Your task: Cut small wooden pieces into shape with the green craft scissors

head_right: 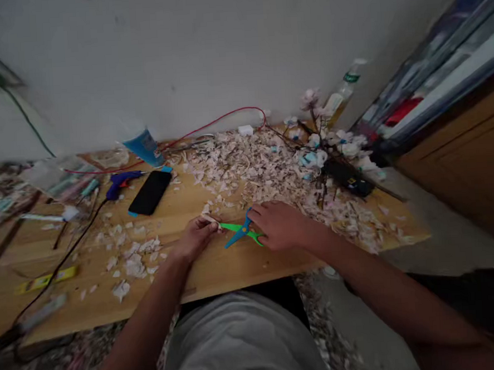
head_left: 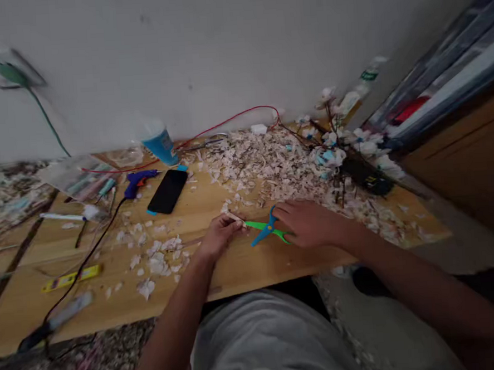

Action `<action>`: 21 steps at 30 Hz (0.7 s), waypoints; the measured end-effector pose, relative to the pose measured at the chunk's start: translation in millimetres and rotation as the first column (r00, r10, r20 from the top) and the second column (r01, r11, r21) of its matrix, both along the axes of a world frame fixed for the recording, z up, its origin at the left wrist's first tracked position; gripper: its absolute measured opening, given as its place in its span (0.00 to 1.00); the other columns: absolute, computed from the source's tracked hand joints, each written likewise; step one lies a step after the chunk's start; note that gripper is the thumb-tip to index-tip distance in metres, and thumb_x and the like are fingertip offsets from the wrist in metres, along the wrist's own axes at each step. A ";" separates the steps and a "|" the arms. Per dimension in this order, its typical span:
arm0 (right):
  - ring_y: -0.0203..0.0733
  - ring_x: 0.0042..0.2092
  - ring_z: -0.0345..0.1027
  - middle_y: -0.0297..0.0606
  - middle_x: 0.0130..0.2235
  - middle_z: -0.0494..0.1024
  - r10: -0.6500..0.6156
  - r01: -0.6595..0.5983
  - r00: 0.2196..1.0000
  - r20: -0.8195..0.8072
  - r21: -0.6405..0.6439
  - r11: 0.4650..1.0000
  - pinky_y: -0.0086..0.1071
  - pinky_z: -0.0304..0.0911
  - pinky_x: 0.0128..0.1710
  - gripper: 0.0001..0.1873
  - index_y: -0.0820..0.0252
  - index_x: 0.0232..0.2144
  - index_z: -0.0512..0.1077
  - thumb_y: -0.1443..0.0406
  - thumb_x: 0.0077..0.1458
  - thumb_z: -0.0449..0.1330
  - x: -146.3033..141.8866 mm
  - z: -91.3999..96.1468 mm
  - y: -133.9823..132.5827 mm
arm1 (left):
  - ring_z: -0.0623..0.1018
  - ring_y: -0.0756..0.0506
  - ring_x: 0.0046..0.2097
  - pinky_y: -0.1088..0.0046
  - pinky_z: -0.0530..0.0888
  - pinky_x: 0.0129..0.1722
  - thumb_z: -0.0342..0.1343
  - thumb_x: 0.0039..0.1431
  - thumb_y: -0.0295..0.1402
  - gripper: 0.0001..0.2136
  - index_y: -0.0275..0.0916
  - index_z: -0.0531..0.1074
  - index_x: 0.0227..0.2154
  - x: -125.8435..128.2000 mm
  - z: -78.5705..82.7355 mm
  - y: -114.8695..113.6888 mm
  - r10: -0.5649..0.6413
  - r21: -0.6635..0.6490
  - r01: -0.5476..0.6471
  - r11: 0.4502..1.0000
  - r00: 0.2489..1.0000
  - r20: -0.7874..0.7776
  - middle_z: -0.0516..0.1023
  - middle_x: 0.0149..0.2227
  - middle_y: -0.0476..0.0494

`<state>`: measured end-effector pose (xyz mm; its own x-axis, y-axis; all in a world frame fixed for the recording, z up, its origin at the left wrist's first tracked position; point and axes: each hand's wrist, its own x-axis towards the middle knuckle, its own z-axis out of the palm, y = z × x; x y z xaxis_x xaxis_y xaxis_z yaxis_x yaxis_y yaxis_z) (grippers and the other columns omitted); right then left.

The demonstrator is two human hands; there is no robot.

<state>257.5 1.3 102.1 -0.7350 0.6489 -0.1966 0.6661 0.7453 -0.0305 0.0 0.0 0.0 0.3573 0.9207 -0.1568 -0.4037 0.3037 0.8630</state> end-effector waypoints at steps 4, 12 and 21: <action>0.51 0.44 0.69 0.46 0.45 0.73 -0.025 0.025 1.000 0.014 -0.004 1.000 0.41 0.60 0.43 0.16 0.61 0.44 0.67 0.59 0.55 0.59 -2.1 -2.5 0.1 | 0.77 0.50 0.31 0.73 0.73 0.37 0.73 0.43 0.38 0.15 0.35 0.76 0.26 1.1 2.5 0.2 0.038 -0.047 -0.040 0.998 0.998 -0.043 0.79 0.27 0.47; 0.52 0.43 0.69 0.45 0.44 0.73 -0.039 0.039 0.999 -0.029 -0.002 0.999 0.40 0.60 0.42 0.16 0.61 0.43 0.67 0.60 0.54 0.59 -0.6 -4.8 -3.0 | 0.78 0.50 0.31 0.73 0.73 0.39 0.73 0.41 0.38 0.16 0.35 0.79 0.30 0.8 2.9 0.4 0.053 -0.084 -0.058 0.995 0.997 -0.064 0.80 0.28 0.47; 0.50 0.41 0.70 0.45 0.43 0.75 -0.041 0.039 0.998 -0.045 -0.064 0.997 0.39 0.59 0.40 0.15 0.60 0.43 0.68 0.60 0.54 0.59 -2.3 -6.4 -2.9 | 0.77 0.50 0.31 0.74 0.72 0.38 0.73 0.40 0.39 0.16 0.35 0.79 0.29 1.8 0.9 -0.3 0.026 -0.094 -0.036 0.995 0.995 -0.101 0.80 0.26 0.47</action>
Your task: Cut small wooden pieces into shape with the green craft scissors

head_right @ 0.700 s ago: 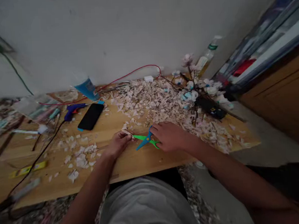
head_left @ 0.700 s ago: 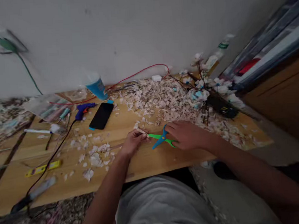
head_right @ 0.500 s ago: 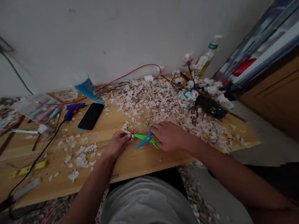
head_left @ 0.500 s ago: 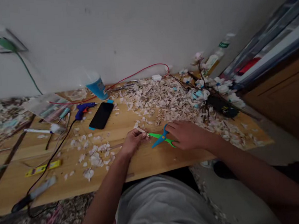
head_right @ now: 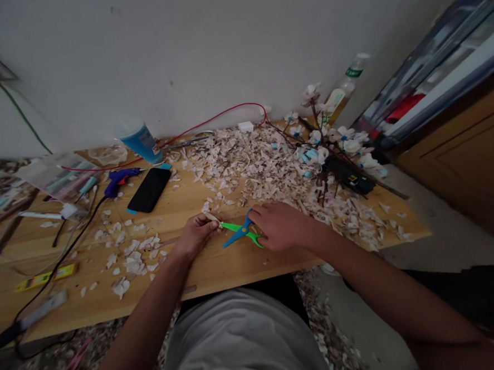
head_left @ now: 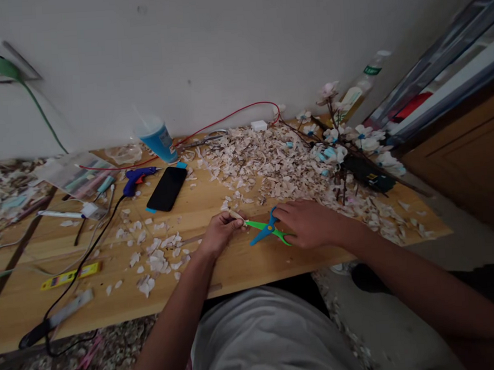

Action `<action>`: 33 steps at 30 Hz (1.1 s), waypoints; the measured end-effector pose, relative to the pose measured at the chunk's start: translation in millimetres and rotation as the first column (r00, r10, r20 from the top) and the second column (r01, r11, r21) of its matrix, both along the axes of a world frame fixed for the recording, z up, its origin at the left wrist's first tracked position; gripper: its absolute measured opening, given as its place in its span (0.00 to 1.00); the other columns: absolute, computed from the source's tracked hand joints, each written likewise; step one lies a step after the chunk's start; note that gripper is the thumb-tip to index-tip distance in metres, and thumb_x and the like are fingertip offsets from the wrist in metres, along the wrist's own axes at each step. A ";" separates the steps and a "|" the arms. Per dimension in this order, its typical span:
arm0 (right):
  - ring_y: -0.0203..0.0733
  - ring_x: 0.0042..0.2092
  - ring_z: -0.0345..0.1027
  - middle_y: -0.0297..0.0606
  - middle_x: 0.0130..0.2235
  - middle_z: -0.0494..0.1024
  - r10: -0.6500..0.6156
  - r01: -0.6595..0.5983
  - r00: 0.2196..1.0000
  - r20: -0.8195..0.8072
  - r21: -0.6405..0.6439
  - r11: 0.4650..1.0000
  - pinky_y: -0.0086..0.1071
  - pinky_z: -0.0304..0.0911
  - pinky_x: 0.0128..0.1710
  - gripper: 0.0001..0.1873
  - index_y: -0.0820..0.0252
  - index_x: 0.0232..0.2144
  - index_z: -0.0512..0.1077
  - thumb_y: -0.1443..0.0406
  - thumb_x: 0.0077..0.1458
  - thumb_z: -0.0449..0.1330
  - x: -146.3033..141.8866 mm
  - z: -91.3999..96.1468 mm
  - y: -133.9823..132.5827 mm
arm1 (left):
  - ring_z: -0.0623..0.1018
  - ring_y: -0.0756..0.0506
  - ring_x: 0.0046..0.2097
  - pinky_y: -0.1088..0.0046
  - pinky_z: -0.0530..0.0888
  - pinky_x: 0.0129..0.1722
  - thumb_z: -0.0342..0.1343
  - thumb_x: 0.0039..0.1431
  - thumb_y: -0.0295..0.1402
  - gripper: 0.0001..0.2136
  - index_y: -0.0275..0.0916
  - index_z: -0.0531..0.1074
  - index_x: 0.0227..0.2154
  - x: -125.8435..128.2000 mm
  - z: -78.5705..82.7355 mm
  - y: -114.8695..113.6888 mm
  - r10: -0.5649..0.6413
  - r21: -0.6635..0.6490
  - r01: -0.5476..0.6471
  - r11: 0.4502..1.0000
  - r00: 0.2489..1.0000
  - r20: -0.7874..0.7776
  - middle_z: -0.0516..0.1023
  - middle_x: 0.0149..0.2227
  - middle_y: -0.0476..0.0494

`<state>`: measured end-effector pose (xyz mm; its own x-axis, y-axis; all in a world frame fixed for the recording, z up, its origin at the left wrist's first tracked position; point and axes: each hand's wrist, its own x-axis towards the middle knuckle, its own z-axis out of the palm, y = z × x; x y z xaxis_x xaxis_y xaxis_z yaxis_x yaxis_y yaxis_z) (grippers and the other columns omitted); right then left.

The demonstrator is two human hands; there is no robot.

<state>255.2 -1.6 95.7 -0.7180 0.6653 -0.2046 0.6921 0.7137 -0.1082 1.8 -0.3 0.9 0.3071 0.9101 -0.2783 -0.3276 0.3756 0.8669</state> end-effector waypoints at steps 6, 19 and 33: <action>0.49 0.40 0.70 0.46 0.41 0.75 -0.008 0.007 1.000 -0.018 -0.043 0.999 0.39 0.58 0.39 0.15 0.60 0.41 0.68 0.59 0.54 0.58 -1.8 -7.2 -3.3 | 0.76 0.51 0.28 0.76 0.71 0.33 0.73 0.39 0.40 0.16 0.35 0.77 0.26 1.9 -2.7 0.8 -0.001 -0.003 0.001 1.000 1.000 0.002 0.79 0.25 0.48; 0.49 0.41 0.71 0.45 0.40 0.77 -0.145 0.139 0.989 -0.034 -0.136 0.981 0.36 0.57 0.36 0.16 0.61 0.41 0.68 0.56 0.56 0.58 -18.9 -6.3 -20.2 | 0.72 0.52 0.22 0.77 0.68 0.26 0.71 0.42 0.41 0.16 0.35 0.72 0.23 1.9 -6.7 -2.1 -0.043 0.003 0.043 0.999 0.998 -0.044 0.75 0.20 0.50; 0.50 0.38 0.72 0.45 0.38 0.78 -0.164 0.157 0.985 -0.047 -0.131 0.979 0.36 0.57 0.33 0.15 0.60 0.38 0.69 0.55 0.54 0.59 -23.3 -8.2 -25.0 | 0.77 0.48 0.24 0.74 0.72 0.27 0.67 0.48 0.47 0.18 0.35 0.76 0.27 1.2 8.9 -7.2 -0.383 0.110 0.409 0.906 0.901 -0.203 0.78 0.22 0.45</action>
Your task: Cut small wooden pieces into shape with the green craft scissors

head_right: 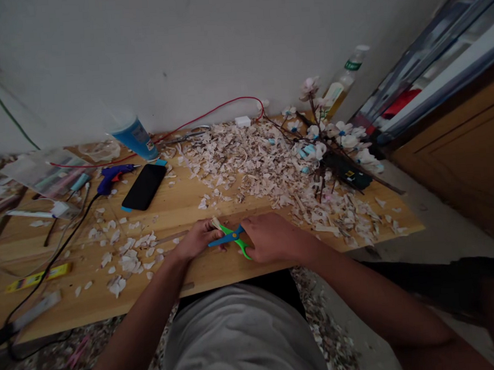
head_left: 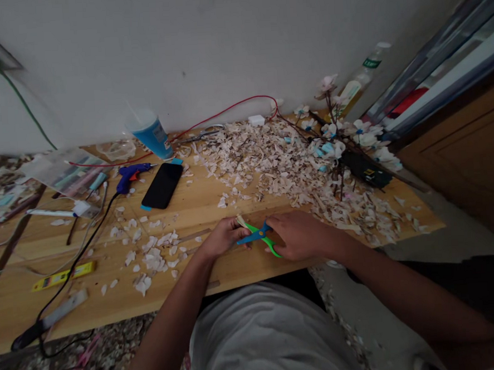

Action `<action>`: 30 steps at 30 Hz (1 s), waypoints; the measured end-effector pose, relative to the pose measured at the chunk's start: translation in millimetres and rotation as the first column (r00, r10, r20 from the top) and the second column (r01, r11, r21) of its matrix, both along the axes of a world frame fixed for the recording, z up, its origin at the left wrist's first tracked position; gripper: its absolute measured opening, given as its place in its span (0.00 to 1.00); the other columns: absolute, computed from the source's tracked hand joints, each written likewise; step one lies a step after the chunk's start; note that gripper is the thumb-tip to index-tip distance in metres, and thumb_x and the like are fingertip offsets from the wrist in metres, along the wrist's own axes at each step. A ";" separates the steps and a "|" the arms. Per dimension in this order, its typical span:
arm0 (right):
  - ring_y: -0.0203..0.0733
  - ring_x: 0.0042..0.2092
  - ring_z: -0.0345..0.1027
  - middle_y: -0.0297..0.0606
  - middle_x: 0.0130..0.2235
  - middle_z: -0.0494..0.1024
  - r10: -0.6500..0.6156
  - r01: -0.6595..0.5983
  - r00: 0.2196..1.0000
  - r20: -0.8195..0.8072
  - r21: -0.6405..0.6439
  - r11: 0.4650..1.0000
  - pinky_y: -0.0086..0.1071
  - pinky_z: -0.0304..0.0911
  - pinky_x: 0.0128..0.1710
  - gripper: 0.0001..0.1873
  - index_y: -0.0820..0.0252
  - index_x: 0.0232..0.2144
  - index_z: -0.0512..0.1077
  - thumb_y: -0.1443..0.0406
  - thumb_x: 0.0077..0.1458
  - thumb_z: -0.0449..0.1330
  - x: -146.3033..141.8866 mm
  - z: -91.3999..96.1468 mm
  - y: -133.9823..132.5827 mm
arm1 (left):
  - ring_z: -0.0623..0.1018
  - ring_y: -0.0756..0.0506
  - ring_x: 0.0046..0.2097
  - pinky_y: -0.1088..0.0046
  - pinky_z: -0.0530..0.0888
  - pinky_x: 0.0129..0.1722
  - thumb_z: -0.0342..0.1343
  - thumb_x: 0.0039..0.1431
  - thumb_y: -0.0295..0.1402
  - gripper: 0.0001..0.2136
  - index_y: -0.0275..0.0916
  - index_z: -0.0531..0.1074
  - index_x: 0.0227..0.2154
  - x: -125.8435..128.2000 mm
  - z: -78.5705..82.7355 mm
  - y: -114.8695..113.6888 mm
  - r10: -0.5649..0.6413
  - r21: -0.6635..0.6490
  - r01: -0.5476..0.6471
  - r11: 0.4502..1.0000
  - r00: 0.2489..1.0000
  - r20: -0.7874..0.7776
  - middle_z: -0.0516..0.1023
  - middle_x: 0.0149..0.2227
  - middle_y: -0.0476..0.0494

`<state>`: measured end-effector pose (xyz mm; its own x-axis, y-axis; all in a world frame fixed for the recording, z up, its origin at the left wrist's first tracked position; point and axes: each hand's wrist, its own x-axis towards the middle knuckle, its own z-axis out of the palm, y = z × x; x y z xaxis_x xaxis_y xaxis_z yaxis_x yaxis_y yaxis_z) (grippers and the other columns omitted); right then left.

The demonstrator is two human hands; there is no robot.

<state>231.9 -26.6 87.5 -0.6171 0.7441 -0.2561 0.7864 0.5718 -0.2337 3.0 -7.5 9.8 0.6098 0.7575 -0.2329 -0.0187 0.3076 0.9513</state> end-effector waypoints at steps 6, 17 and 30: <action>0.50 0.40 0.72 0.45 0.39 0.77 0.051 -0.053 0.998 -0.042 -0.053 0.997 0.36 0.59 0.37 0.16 0.60 0.39 0.67 0.54 0.55 0.59 -2.2 3.5 2.9 | 0.77 0.47 0.24 0.74 0.72 0.28 0.61 0.51 0.55 0.23 0.35 0.76 0.23 -7.9 4.8 1.7 -0.185 0.040 0.186 0.982 0.983 -0.024 0.78 0.21 0.41; 0.41 0.40 0.65 0.39 0.41 0.71 -0.123 -0.060 0.819 -0.560 -0.298 0.953 0.34 0.62 0.41 0.19 0.58 0.48 0.62 0.56 0.59 0.57 5.2 -17.1 12.5 | 0.75 0.49 0.25 0.74 0.73 0.28 0.67 0.47 0.51 0.19 0.38 0.76 0.25 -3.2 8.9 -3.1 -0.462 -0.107 0.461 0.881 0.887 0.021 0.75 0.23 0.46; 0.41 0.37 0.67 0.39 0.39 0.74 -0.461 0.353 0.767 -0.447 -0.305 0.884 0.34 0.62 0.37 0.17 0.59 0.43 0.65 0.55 0.58 0.58 8.7 -44.0 -29.7 | 0.80 0.47 0.31 0.70 0.76 0.34 0.62 0.57 0.46 0.18 0.39 0.66 0.42 3.0 -3.2 -2.8 0.054 -0.085 -0.040 0.996 0.984 0.168 0.80 0.34 0.43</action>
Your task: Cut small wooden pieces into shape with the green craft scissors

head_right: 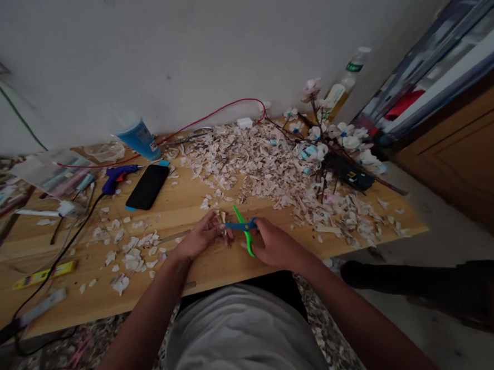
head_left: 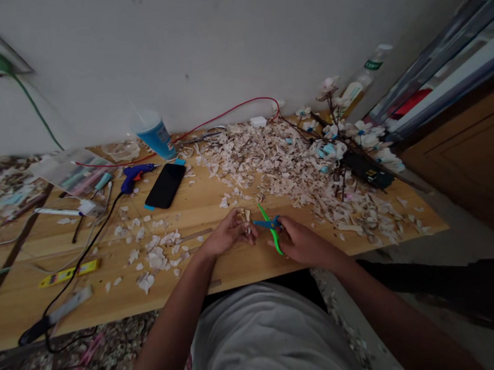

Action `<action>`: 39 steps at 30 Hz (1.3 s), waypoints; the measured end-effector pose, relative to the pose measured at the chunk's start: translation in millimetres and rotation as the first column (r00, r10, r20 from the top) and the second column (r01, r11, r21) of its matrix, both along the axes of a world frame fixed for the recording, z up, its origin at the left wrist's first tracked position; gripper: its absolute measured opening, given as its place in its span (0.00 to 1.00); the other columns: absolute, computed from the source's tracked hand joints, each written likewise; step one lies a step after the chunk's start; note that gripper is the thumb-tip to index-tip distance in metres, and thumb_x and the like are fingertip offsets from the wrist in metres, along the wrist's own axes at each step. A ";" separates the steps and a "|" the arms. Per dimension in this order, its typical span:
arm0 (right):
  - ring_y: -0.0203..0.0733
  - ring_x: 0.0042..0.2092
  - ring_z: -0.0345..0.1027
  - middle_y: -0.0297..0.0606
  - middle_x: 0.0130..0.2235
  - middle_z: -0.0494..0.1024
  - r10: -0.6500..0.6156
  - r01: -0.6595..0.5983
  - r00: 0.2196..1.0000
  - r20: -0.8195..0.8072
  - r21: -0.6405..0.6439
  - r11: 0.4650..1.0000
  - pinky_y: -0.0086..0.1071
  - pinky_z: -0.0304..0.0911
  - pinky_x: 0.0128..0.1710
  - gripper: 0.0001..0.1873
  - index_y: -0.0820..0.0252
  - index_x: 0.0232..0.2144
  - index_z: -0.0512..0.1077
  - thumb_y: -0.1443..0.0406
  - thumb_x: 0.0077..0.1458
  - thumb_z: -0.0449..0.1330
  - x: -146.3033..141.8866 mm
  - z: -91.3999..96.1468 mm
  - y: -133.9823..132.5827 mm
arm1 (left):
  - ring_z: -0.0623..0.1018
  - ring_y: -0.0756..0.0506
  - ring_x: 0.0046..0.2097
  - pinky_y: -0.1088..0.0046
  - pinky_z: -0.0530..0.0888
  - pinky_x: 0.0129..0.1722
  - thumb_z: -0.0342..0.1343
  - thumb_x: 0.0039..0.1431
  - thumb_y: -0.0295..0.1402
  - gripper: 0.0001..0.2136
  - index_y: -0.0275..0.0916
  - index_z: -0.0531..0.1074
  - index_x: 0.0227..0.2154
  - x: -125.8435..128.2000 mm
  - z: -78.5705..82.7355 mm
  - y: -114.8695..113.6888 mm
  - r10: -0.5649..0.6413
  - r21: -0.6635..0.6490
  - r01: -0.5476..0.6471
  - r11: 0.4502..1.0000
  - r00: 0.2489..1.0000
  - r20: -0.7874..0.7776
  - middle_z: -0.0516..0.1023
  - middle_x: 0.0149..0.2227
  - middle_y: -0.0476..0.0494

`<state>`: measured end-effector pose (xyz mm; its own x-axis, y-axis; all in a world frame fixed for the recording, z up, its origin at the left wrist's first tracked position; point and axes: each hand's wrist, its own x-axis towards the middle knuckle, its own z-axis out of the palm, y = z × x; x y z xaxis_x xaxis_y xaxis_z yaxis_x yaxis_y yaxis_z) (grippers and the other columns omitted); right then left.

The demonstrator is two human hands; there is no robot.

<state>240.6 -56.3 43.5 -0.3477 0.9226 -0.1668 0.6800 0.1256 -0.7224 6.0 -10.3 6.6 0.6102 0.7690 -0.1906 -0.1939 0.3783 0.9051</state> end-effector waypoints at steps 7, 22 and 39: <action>0.41 0.32 0.68 0.35 0.31 0.75 -0.151 0.145 0.986 -0.067 -0.096 0.985 0.33 0.62 0.31 0.08 0.56 0.35 0.67 0.59 0.57 0.58 -22.8 -8.8 -9.9 | 0.79 0.47 0.29 0.69 0.78 0.33 0.67 0.50 0.46 0.20 0.38 0.65 0.32 3.4 1.8 3.0 0.177 -0.014 -0.179 0.984 0.981 -0.082 0.77 0.27 0.48; 0.45 0.43 0.74 0.39 0.41 0.76 -0.526 0.487 0.534 -0.662 -0.268 0.831 0.38 0.72 0.40 0.25 0.55 0.41 0.65 0.50 0.46 0.66 -80.3 -26.7 29.6 | 0.74 0.50 0.29 0.75 0.69 0.31 0.71 0.43 0.41 0.19 0.38 0.70 0.33 9.2 -5.4 5.2 0.339 0.184 -0.311 0.932 0.928 -0.152 0.76 0.26 0.50; 0.43 0.40 0.75 0.35 0.39 0.77 -0.380 0.324 0.686 -0.621 -0.207 0.923 0.35 0.70 0.40 0.26 0.54 0.44 0.61 0.58 0.45 0.68 -70.8 -29.2 47.7 | 0.71 0.51 0.27 0.76 0.66 0.29 0.70 0.42 0.38 0.13 0.36 0.76 0.28 4.4 -8.2 7.5 0.347 0.160 -0.315 0.936 0.902 -0.256 0.75 0.24 0.51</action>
